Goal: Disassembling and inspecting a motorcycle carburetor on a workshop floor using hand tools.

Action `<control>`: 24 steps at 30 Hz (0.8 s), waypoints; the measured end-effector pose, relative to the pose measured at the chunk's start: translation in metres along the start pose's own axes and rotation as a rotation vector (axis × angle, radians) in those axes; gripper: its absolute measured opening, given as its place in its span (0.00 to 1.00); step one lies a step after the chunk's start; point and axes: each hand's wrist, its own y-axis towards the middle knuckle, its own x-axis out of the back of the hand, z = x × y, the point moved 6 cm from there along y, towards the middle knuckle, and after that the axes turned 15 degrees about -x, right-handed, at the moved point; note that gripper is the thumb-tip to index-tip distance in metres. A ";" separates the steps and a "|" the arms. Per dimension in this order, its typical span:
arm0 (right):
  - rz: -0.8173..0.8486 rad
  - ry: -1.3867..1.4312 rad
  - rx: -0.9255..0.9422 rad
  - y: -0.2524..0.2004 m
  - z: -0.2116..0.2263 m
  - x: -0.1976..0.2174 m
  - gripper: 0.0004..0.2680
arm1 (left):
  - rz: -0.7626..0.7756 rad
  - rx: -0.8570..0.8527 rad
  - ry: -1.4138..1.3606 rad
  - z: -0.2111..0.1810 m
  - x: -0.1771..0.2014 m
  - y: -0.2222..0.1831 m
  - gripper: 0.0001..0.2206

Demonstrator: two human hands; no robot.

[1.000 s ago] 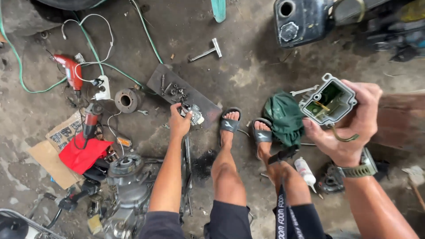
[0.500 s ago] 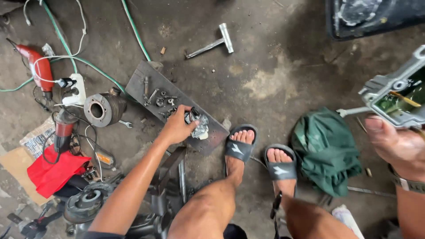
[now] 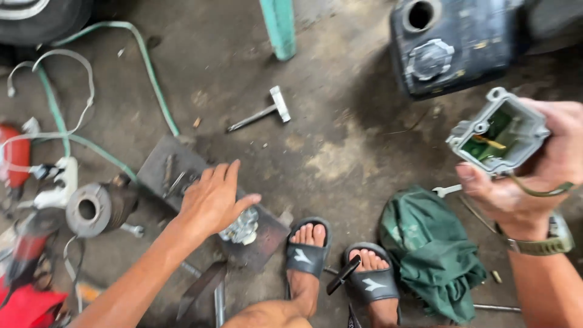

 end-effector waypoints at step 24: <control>-0.318 -0.095 -0.096 -0.048 -0.071 0.032 0.27 | -1.086 -1.004 0.638 -0.254 0.135 0.322 0.31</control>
